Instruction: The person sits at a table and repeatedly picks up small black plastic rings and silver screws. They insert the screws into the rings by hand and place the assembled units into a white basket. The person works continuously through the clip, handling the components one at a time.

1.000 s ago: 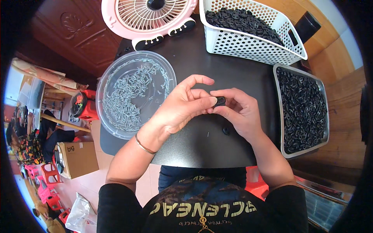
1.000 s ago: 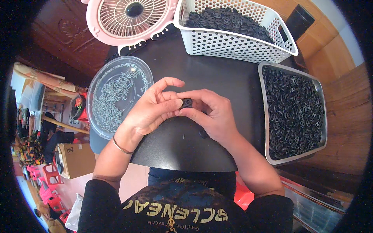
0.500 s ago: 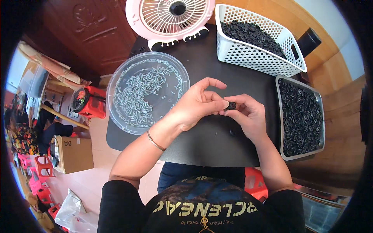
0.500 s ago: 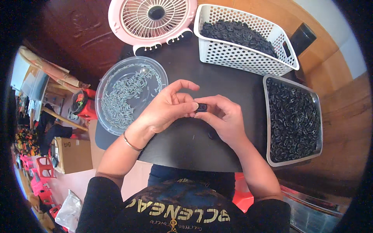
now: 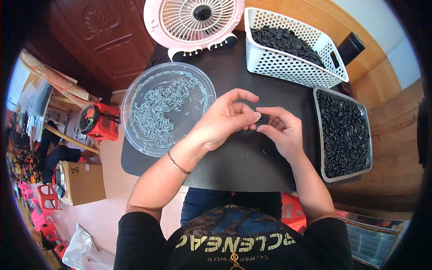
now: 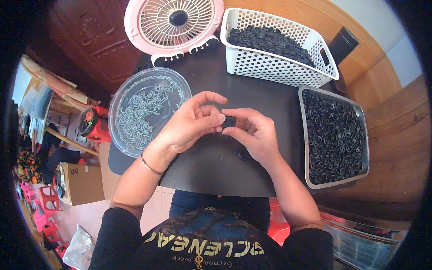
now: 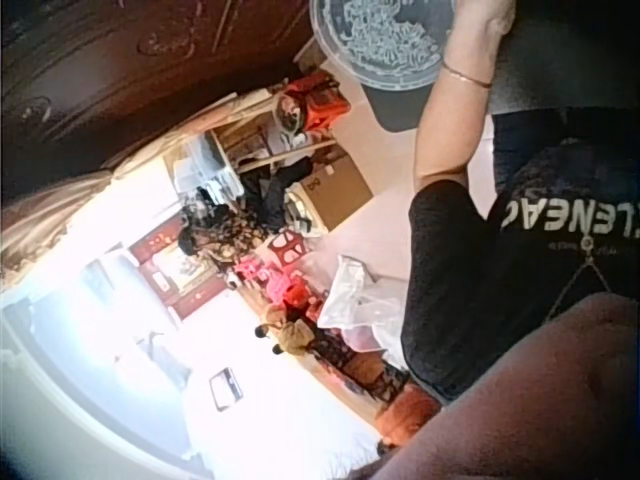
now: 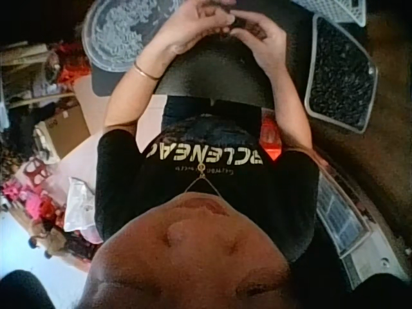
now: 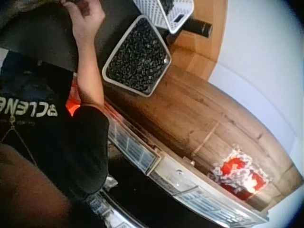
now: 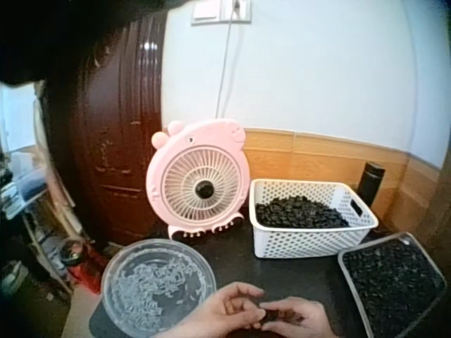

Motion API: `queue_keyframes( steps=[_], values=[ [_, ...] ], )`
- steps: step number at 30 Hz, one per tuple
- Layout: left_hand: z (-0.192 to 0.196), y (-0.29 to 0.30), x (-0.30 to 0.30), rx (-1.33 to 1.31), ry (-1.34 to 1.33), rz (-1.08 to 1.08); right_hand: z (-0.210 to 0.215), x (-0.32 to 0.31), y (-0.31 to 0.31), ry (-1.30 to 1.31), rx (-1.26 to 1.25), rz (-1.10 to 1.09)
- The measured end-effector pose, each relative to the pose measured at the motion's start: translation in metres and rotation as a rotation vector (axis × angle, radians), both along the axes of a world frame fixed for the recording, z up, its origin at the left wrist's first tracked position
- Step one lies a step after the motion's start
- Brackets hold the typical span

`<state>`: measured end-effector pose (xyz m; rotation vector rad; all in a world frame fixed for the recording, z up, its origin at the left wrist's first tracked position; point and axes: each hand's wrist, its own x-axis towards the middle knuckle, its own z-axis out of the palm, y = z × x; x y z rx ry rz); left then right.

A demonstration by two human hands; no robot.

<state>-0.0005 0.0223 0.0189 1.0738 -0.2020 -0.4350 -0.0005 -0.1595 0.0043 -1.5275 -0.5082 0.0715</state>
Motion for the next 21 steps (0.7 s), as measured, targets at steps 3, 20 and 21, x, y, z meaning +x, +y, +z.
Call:
queue_keyframes(
  steps=[3,20,21],
  values=[
    [0.0,-0.001,0.0,0.012,0.002,0.007,0.002,-0.001,0.0,-0.048,-0.066,-0.033],
    [0.044,0.079,0.006,1.069,-0.751,0.386,0.077,0.094,0.002,-0.127,0.256,-0.42],
    [0.037,0.087,0.011,1.205,-0.859,0.408,0.083,0.103,0.001,-0.1,0.335,-0.429]
  ],
)
